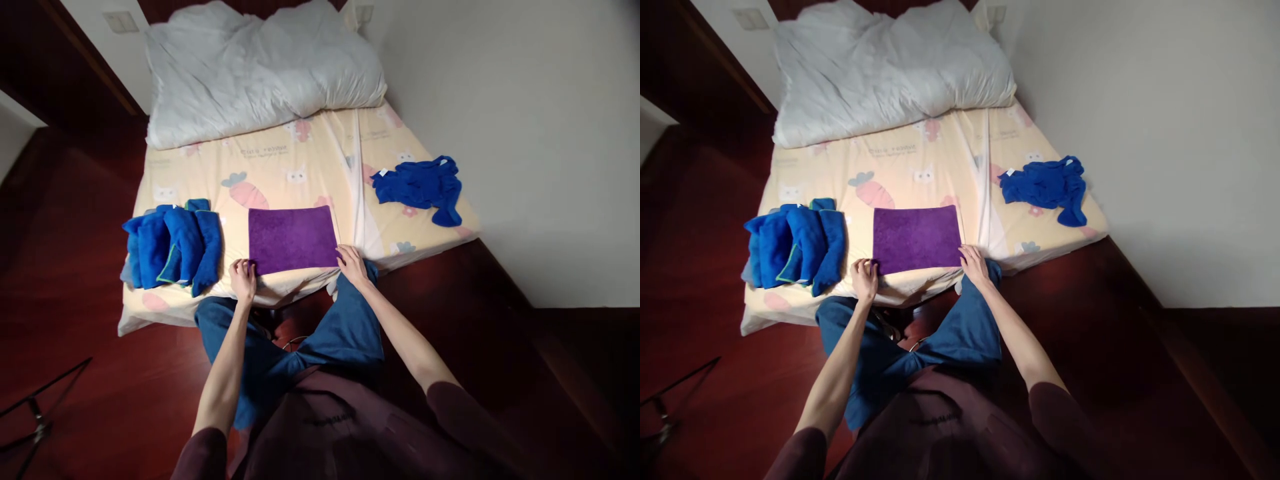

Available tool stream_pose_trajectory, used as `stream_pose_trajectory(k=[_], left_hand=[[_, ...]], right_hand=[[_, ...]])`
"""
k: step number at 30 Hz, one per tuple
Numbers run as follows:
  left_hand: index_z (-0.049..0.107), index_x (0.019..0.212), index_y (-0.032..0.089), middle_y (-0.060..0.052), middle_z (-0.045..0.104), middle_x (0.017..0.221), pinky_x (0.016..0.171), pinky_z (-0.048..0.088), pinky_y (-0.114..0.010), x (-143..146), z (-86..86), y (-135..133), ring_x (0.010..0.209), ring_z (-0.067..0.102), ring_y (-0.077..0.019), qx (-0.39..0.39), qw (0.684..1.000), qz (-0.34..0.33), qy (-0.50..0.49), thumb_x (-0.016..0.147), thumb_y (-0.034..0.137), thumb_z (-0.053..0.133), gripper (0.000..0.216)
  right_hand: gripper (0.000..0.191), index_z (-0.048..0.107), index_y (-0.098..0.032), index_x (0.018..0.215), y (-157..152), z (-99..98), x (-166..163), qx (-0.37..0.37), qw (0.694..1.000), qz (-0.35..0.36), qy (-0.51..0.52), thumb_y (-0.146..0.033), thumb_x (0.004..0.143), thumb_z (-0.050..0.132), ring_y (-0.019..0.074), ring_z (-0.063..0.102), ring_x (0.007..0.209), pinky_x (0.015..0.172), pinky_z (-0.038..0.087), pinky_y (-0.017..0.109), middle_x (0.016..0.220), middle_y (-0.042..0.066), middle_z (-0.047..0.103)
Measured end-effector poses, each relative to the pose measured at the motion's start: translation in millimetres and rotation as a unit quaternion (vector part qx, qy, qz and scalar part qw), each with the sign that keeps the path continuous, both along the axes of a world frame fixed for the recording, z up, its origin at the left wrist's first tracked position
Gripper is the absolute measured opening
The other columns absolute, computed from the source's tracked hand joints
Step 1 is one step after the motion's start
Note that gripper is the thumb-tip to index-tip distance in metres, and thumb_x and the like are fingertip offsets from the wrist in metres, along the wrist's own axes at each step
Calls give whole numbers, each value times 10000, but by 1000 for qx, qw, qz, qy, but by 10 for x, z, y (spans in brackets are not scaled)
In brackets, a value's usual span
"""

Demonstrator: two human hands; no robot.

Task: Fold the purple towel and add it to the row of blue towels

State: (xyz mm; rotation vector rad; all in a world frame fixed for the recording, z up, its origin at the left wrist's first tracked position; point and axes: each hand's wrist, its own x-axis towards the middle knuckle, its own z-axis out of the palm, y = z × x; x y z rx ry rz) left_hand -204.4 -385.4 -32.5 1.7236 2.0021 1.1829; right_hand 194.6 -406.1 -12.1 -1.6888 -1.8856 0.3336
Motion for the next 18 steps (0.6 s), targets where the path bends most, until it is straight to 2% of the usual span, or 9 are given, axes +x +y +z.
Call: stream_pose_trajectory(k=[3,5,7,11,14,18], left_hand=[[647,1342,211,-172,566,1490,1202,423,-490,-53,65,-129,1436,512,-298,25,987,-147,68,1020,323,508,368],[612,1419,201,-147,554,1539,1256,365,-507,-81,84,-160,1489,466,-280,2,963,-247,112,1025,276,462,428],[565,1487,176,-139,517,1585,1285,317,-527,-92,75,-143,1531,413,-284,-30,943,-296,151,1015,255,442,494],[503,1555,138,-161,457,1621,1287,293,-547,-101,12,-29,1549,376,-326,-78,940,-266,200,969,244,471,596],[518,1550,150,-157,496,1590,1272,316,-536,-118,-1,64,1519,426,-328,-93,936,-259,218,906,164,496,645],[577,1496,123,-167,536,1553,1267,326,-513,-107,37,156,1479,488,-311,-110,931,-250,244,865,41,437,651]], right_hand=[[461,671,-218,1416,-150,16,6,37,996,86,-10,-177,1006,463,245,544,1443,1261,413,452,1515,73,613],[489,634,-206,1464,-191,-12,7,20,992,122,-29,-179,1009,460,240,517,1472,1271,397,464,1550,70,577],[536,591,-191,1507,-176,-57,-6,-20,988,138,-58,-154,988,466,249,511,1480,1258,409,483,1563,86,556],[627,550,-150,1538,-66,-137,-60,-72,981,134,-117,-65,923,464,257,491,1495,1235,433,477,1587,117,513],[612,551,-118,1532,-16,-164,-88,-70,980,120,-142,-66,928,470,263,468,1510,1241,422,467,1600,136,488],[571,574,-100,1508,0,-149,-107,-62,982,109,-141,-107,942,500,255,511,1480,1235,433,440,1574,148,520]])
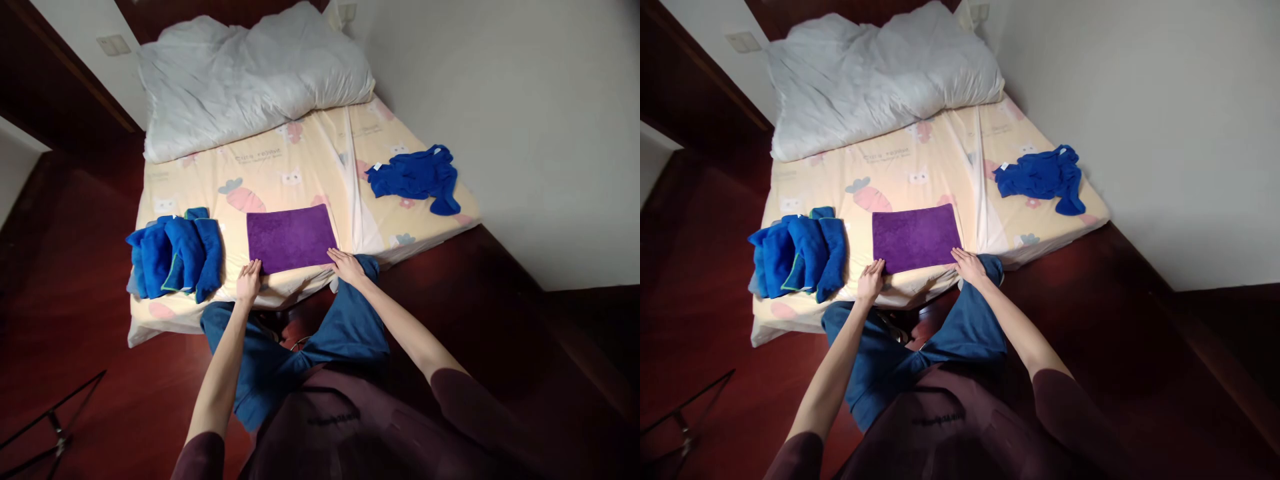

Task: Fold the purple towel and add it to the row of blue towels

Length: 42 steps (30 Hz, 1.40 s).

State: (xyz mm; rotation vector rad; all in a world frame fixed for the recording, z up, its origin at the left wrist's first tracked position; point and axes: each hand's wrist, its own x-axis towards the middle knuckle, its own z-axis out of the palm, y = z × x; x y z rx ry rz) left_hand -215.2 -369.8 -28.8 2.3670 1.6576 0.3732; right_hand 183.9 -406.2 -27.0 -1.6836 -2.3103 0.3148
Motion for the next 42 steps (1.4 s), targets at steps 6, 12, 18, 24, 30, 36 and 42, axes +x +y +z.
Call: stream_pose_trajectory(k=[6,12,18,24,30,36,42], left_hand=[[616,1448,156,-141,597,1501,1298,288,-516,10,62,67,1436,545,-267,15,999,-5,45,890,14,377,623],[571,1496,162,-122,528,1566,1324,261,-500,-397,90,-138,1470,502,-234,11,991,-129,22,868,31,366,673],[661,1399,199,-83,655,1441,1214,462,-497,-625,-142,-408,1378,601,-237,-52,979,-92,-174,894,155,419,561],[749,1243,209,-99,736,1306,1168,496,-549,-469,-217,-398,1292,663,-301,-67,948,10,-310,942,379,569,389],[773,1111,195,-115,779,1171,1074,549,-487,-433,-204,-411,1140,723,-300,-69,926,70,-366,942,507,597,396],[729,967,181,-59,728,819,769,564,-354,-387,-179,-408,776,677,-230,-51,915,163,-365,914,593,601,435],[721,946,180,-66,721,833,744,541,-341,-362,-148,-395,766,654,-224,-50,915,170,-363,916,627,585,469]], right_hand=[[506,643,-145,1447,108,134,-76,-39,998,-48,-10,-131,951,543,256,582,1416,1199,480,432,1518,132,579],[539,701,-194,1384,-73,164,56,-66,997,-4,47,-16,918,495,208,602,1391,1218,468,373,1480,56,620],[538,766,-307,1277,-256,126,157,-96,981,-38,166,-18,883,541,183,682,1289,1164,523,346,1339,-49,723],[476,802,-295,1198,-146,94,161,-95,969,-84,212,-47,850,591,192,748,1166,1104,560,349,1231,-27,782],[345,810,-274,1158,-134,54,181,-87,967,-95,219,-154,885,635,229,763,1096,1045,575,379,1168,8,805],[328,769,-204,1191,-103,-71,191,-53,962,-150,224,-406,965,645,268,768,966,915,600,386,1101,89,807],[283,750,-238,1189,-70,-108,179,-64,966,-155,197,-400,986,639,261,768,985,930,596,378,1094,83,801]])
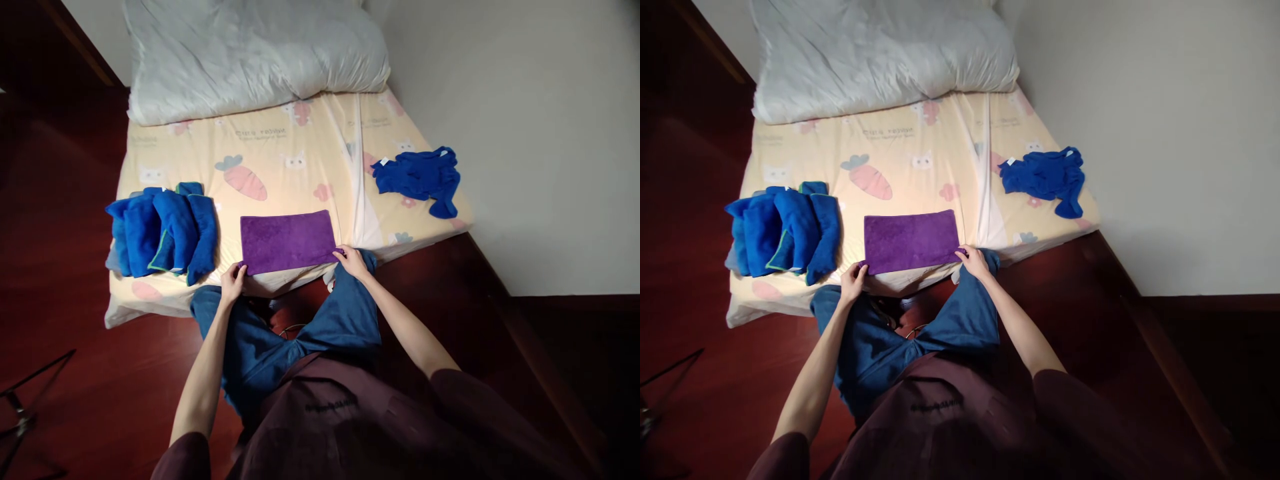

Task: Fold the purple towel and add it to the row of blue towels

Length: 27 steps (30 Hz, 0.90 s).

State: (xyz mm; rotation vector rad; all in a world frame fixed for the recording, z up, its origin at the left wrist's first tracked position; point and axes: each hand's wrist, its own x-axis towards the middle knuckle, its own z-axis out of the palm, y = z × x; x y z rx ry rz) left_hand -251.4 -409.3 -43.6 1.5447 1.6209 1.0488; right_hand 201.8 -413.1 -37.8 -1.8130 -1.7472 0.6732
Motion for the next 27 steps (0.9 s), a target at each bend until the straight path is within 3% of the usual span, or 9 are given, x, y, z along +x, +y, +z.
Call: stream_pose_trajectory(k=[13,27], left_hand=[[731,966,175,-70,747,847,728,554,-334,2,-33,13,745,674,-215,-13,999,33,10,885,609,629,453],[733,986,173,-59,738,825,757,546,-344,-5,-63,20,743,672,-215,-3,999,29,41,905,606,608,458]], right_hand=[[325,741,-235,1231,31,147,-80,-39,997,-18,-69,-444,1005,636,259,757,1011,914,584,350,1060,87,800],[338,736,-240,1246,32,154,-100,-53,994,-20,-97,-457,1010,630,271,754,1023,894,585,355,1076,84,797]])
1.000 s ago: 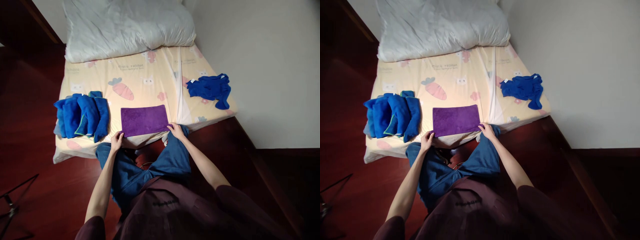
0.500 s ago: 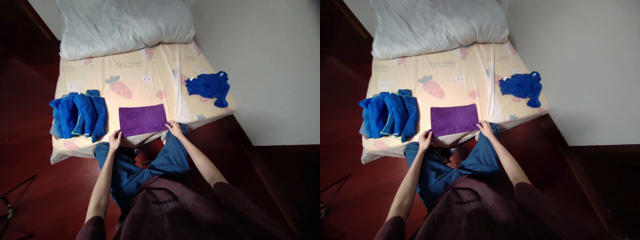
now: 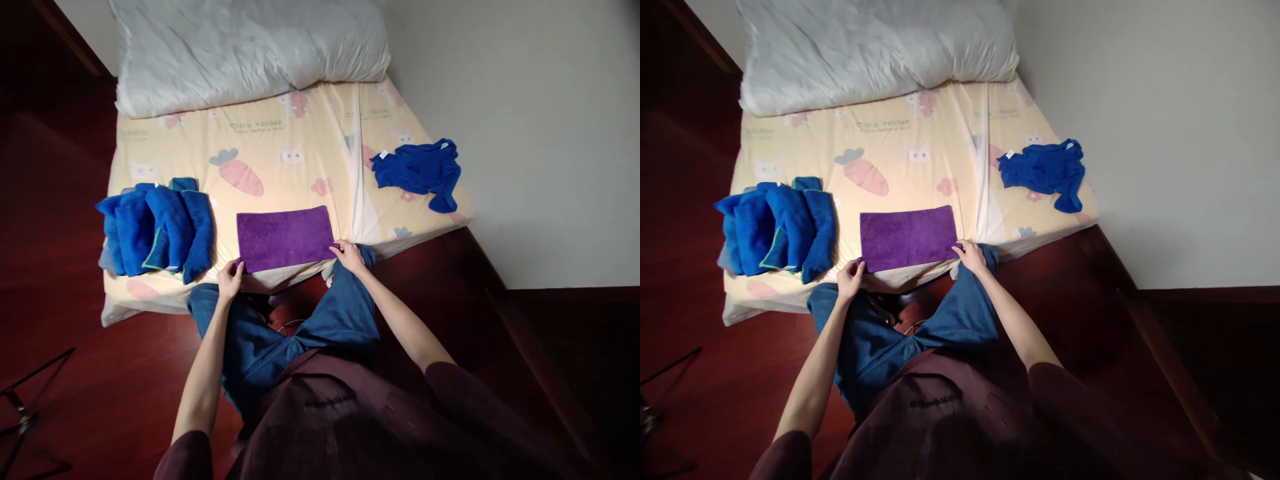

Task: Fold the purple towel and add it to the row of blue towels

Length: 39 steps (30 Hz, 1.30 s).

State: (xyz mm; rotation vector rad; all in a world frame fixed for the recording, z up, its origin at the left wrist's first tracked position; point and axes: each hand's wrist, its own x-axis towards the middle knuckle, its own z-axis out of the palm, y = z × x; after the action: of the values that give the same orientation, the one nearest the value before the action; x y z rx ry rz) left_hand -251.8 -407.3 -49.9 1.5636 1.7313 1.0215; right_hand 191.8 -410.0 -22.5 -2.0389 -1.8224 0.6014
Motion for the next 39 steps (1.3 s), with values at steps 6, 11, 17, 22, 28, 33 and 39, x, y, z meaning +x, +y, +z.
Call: stream_pose_trajectory(k=[6,11,17,22,28,33,39], left_hand=[[735,979,176,-58,738,812,754,552,-348,4,-6,0,740,678,-219,1,1000,1,0,902,605,614,452],[734,1021,173,-65,750,838,778,563,-356,3,-23,-2,761,701,-223,-1,1000,5,-10,886,606,637,463],[723,1034,184,-55,745,826,759,571,-345,0,-64,11,747,700,-215,2,1000,18,-13,868,609,662,460],[719,1037,175,-62,739,822,735,567,-336,31,-45,12,732,696,-209,7,999,34,-8,852,607,667,474],[711,1045,182,-63,749,857,748,573,-335,86,-9,-14,746,697,-203,19,999,45,4,865,569,664,430],[710,1036,182,-72,755,889,762,585,-350,90,-2,-19,776,704,-216,25,999,46,10,864,576,669,431],[695,1029,181,-76,747,897,777,586,-361,96,-13,-13,783,700,-219,25,999,44,1,860,587,667,441]], right_hand=[[345,729,-251,1264,3,31,-14,-7,1000,-1,-2,-462,1012,624,265,751,1034,908,584,352,1097,83,794],[345,727,-246,1269,8,47,-26,-9,1000,-1,-10,-455,1015,625,268,751,1034,908,584,358,1110,88,793],[345,726,-260,1275,2,80,-42,-16,1000,-4,-12,-463,1015,624,266,749,1047,918,583,353,1121,80,793],[347,726,-257,1273,6,89,-52,-23,1000,-10,-13,-466,1015,628,278,749,1060,916,586,361,1124,86,793],[330,732,-251,1257,8,96,-67,-18,1000,-20,-2,-442,998,657,273,753,1044,911,590,360,1103,82,797],[329,730,-259,1255,11,86,-65,-13,1000,-19,-6,-447,993,659,264,754,1033,900,592,356,1093,72,798],[326,741,-243,1218,15,70,-67,-4,1000,-26,1,-449,972,685,260,753,979,877,593,350,1032,73,797]])
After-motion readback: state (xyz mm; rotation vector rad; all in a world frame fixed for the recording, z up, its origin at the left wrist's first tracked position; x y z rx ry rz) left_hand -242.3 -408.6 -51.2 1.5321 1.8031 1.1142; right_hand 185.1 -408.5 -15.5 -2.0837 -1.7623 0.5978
